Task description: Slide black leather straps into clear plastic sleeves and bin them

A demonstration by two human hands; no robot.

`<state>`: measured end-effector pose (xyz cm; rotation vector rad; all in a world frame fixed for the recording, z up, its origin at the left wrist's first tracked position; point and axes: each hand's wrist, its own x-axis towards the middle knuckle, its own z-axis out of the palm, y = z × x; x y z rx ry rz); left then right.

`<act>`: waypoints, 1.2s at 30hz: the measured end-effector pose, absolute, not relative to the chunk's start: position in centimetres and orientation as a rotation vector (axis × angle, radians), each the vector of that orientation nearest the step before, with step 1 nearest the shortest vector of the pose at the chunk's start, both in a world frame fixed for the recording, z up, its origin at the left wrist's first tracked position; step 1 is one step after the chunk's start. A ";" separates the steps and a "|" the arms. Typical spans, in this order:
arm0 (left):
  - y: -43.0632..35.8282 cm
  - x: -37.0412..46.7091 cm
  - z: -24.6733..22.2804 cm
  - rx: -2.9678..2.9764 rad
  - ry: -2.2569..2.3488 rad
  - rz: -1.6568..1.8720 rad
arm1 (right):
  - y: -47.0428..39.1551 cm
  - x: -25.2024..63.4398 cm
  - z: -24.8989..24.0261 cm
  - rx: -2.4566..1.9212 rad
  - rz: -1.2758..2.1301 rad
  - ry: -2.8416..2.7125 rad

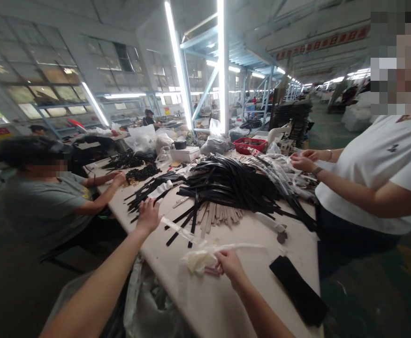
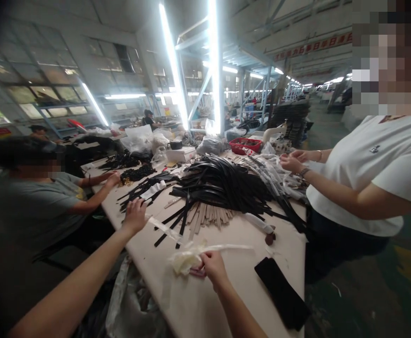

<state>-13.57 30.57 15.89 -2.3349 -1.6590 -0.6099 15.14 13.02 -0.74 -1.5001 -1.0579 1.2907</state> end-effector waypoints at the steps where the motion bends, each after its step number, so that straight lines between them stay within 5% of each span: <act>1: 29.2 -12.0 14.4 -2.325 -1.663 -0.702 | 12.3 14.2 -1.3 -1.420 1.370 -0.935; 11: 9.5 -2.6 -2.2 -2.114 -3.281 -1.714 | 7.5 12.1 -3.6 -1.273 1.534 -0.757; 32: 8.8 -1.7 -2.5 -1.775 -3.207 -2.641 | 6.3 12.0 -4.0 -1.356 1.511 -1.034; 36: 7.8 -1.8 -2.6 -2.037 -3.328 -2.363 | 6.2 11.2 -4.0 -1.344 1.414 -1.112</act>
